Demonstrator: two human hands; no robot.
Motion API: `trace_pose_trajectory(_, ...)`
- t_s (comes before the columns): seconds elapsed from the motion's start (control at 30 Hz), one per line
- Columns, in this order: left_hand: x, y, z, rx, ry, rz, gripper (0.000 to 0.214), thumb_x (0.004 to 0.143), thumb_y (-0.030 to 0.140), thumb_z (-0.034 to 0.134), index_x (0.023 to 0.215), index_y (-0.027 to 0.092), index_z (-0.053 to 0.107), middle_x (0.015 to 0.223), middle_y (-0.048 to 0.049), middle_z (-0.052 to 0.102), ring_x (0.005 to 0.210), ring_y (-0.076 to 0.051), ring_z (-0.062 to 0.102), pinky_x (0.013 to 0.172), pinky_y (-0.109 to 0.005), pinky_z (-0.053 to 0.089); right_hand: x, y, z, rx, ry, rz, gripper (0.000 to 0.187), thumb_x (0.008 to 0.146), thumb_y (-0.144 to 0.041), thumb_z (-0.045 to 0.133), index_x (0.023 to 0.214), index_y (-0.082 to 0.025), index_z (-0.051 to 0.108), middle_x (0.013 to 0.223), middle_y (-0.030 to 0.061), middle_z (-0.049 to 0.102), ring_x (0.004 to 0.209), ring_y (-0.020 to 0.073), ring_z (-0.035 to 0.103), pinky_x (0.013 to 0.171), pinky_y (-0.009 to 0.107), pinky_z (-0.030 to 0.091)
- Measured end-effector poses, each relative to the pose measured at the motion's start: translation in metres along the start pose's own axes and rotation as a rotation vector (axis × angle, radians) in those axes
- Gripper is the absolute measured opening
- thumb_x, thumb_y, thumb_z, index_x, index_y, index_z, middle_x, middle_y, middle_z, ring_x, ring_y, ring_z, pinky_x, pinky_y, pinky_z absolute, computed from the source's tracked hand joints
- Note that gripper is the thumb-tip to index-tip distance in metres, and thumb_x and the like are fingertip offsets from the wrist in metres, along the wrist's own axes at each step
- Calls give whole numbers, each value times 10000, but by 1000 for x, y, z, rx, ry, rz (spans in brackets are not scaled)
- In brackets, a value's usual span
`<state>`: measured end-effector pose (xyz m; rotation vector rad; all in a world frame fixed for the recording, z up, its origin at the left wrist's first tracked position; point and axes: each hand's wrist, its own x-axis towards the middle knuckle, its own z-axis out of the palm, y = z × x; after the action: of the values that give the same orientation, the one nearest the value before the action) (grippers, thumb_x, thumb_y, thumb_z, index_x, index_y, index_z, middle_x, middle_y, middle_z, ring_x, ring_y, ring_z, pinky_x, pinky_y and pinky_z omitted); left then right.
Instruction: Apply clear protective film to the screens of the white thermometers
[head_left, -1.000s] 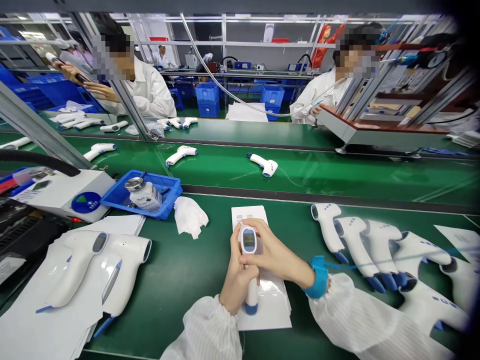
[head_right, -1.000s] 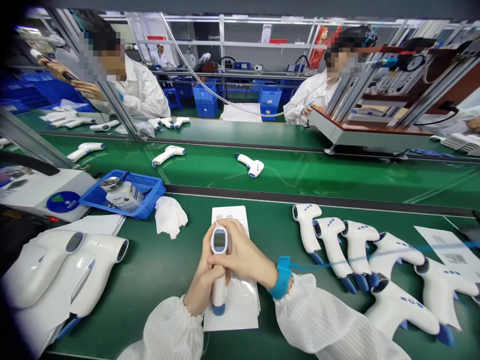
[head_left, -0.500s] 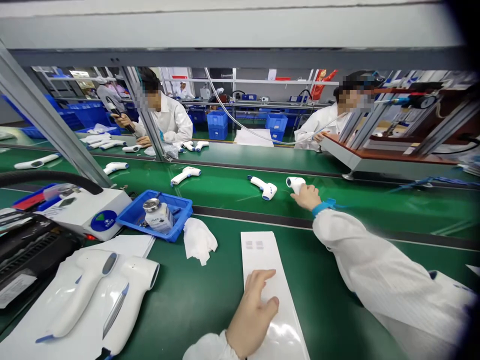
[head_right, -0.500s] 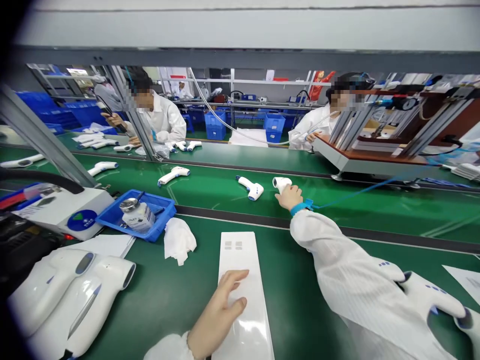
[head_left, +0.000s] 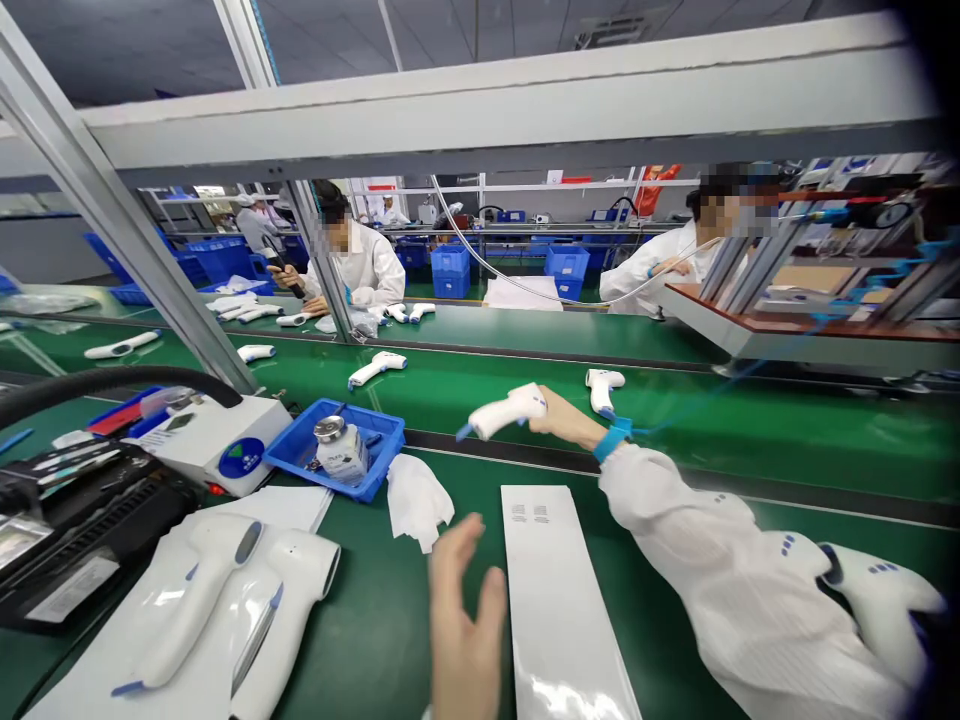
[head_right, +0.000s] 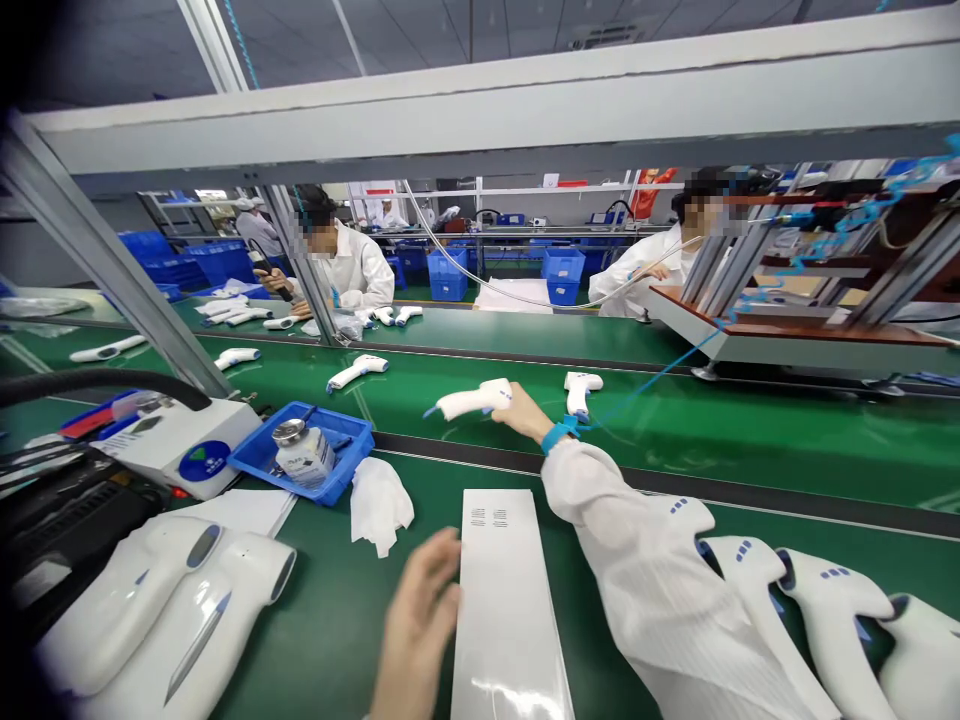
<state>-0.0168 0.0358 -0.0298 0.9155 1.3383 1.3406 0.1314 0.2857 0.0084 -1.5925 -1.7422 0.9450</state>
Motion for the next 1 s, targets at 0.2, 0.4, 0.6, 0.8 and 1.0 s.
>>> trace_pose_trajectory(0.2,8,44,-24,-34,-200,-77,811,787,333,614,1486,218,220,1203,-123,542,1010,-260,600,908,-432,486,-132,-13,-2,58,-666,-363,488,662,-46,639,1126,-184,575,987,7,633,876,167,603,768,267,500)
trace_pose_trajectory(0.4,-8,31,-10,-289,-269,-514,931,784,217,595,1505,383,30,895,-9,568,483,-83,452,412,-209,388,-191,15,14,-29,-398,-318,439,833,-250,612,1260,-230,515,1215,76,551,1052,208,569,917,345,472)
trace_pose_trajectory(0.6,-15,18,15,-180,-182,-389,771,862,302,577,1489,370,134,728,50,475,472,-73,405,457,-184,408,-154,61,17,-143,63,-192,68,828,-207,588,857,-200,649,975,69,642,938,238,597,867,410,472)
trace_pose_trajectory(0.8,-7,7,32,-101,-179,-280,721,897,296,506,1489,339,97,757,51,472,389,-44,331,393,-186,377,-138,66,30,-120,84,-222,68,800,-195,627,791,-221,690,935,57,695,952,242,615,871,404,479)
trace_pose_trajectory(1.0,-6,8,31,-74,-186,-292,708,904,279,487,1488,345,94,773,52,466,389,-37,320,393,-186,390,-131,62,41,-105,94,-230,118,800,-185,622,742,-232,713,902,48,720,908,237,630,836,386,486)
